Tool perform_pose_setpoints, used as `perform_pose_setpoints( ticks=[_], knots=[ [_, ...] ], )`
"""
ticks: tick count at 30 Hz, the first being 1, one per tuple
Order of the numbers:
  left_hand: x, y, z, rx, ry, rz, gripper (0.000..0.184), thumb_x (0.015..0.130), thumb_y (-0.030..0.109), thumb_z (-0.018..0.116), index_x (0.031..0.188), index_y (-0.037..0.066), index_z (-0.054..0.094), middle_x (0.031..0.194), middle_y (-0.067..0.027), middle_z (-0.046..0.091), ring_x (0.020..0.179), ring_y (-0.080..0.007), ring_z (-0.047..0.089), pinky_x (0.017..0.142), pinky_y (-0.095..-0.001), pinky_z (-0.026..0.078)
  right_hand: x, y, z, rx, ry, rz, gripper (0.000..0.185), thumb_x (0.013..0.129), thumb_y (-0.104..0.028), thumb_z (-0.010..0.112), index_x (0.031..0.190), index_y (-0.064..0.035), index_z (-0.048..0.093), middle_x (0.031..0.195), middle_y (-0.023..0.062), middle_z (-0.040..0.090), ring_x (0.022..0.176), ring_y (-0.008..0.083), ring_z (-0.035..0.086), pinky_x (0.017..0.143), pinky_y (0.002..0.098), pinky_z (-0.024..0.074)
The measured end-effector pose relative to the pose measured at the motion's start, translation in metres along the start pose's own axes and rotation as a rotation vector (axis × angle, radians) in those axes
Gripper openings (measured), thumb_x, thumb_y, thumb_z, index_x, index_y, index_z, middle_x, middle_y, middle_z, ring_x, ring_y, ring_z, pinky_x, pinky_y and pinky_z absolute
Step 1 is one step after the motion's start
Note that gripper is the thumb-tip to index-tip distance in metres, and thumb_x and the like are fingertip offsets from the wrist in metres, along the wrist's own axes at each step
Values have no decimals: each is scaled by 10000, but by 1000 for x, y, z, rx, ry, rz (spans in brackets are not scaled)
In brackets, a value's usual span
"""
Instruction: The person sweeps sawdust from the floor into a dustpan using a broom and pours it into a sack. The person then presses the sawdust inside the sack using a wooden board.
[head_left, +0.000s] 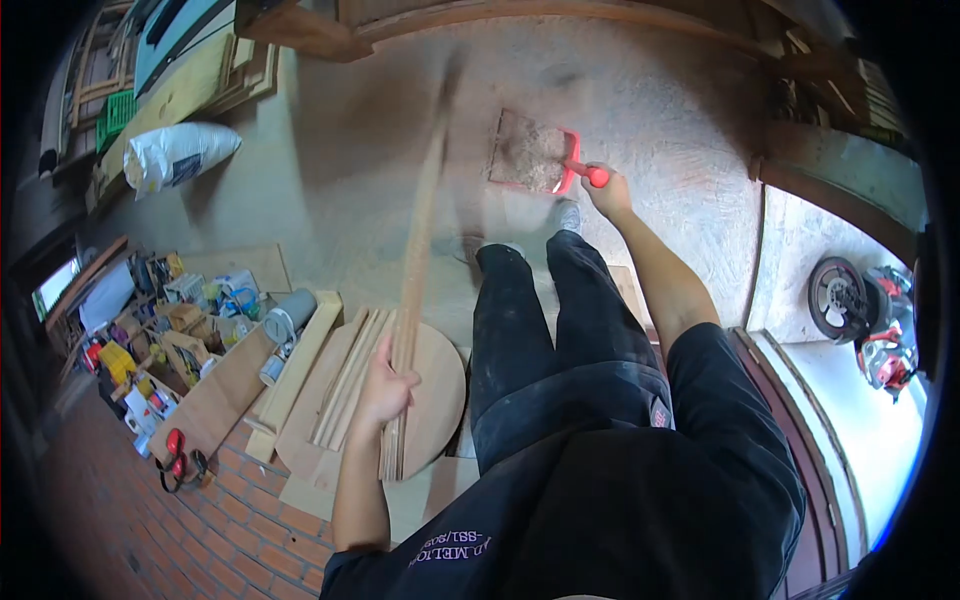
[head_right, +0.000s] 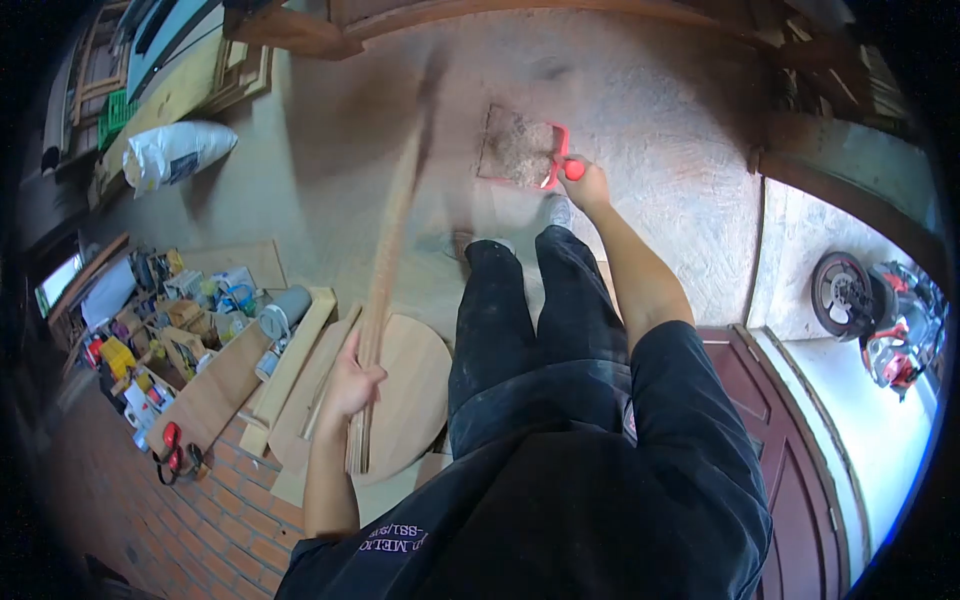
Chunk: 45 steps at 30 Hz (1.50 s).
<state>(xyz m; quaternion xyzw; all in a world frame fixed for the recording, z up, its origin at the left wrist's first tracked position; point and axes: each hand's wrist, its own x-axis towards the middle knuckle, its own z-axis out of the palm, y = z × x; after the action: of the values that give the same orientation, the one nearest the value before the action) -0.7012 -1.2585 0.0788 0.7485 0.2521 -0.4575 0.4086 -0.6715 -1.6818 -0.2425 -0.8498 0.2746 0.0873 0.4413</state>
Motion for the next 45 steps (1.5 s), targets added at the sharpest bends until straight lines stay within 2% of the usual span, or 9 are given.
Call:
perform_pose_setpoints(
  ticks=[6,12,18,20,22,26,32,38,45],
  knots=[
    [160,23,6,377,284,342,713,770,4,534,1441,-4,294,1092,-275,623,916,-336,657,772,-382,537,-26,21,4,98,195,128,342,794,-222,692,1087,-46,678,1001,195,695,946,305,681,832,367,521],
    [273,5,89,463,182,99,699,750,36,569,1384,-1,278,1139,-283,562,1063,-385,587,890,-443,478,-41,32,18,208,309,209,383,778,-296,698,1056,-33,689,984,211,689,950,353,668,833,397,522],
    [100,-1,128,285,-240,-148,790,742,22,609,1440,94,245,872,-160,598,508,-230,574,423,-345,454,-32,25,35,224,342,328,350,780,-277,701,1036,-38,698,970,198,696,944,337,673,838,388,517],
    [64,-5,110,331,-279,-117,810,751,26,608,1473,96,248,831,-146,599,500,-216,563,439,-341,461,-32,9,25,272,320,343,361,787,-245,700,1067,-17,685,989,205,696,951,316,677,845,376,519],
    [48,-41,79,564,-190,441,847,746,-11,606,1501,105,240,803,-123,586,471,-175,520,422,-322,437,-34,3,17,318,301,360,374,794,-213,698,1097,5,672,1008,211,696,959,295,682,852,364,520],
    [5,16,43,513,-215,86,854,729,-61,606,1495,89,261,962,-177,643,679,-227,642,577,-332,517,-42,25,9,243,315,325,360,802,-205,694,1096,1,672,1004,207,697,958,294,682,843,367,521],
    [61,86,46,686,65,428,825,744,-41,581,1492,65,249,922,-196,681,811,-301,675,725,-398,526,-72,55,-23,284,413,306,347,813,-199,690,1098,-1,674,961,187,709,911,256,688,810,343,521],
    [199,157,121,848,99,284,825,764,67,562,1503,99,195,1075,-297,639,1005,-424,632,844,-470,514,-80,89,-45,295,490,434,351,814,-197,685,1103,2,674,890,167,718,842,235,691,775,336,523],
    [205,73,200,847,-59,185,895,755,57,575,1515,91,103,1078,-322,620,995,-466,613,861,-492,498,-64,99,-54,256,589,503,388,789,-252,707,1091,-8,682,982,224,696,956,322,683,833,370,517]
  ],
)
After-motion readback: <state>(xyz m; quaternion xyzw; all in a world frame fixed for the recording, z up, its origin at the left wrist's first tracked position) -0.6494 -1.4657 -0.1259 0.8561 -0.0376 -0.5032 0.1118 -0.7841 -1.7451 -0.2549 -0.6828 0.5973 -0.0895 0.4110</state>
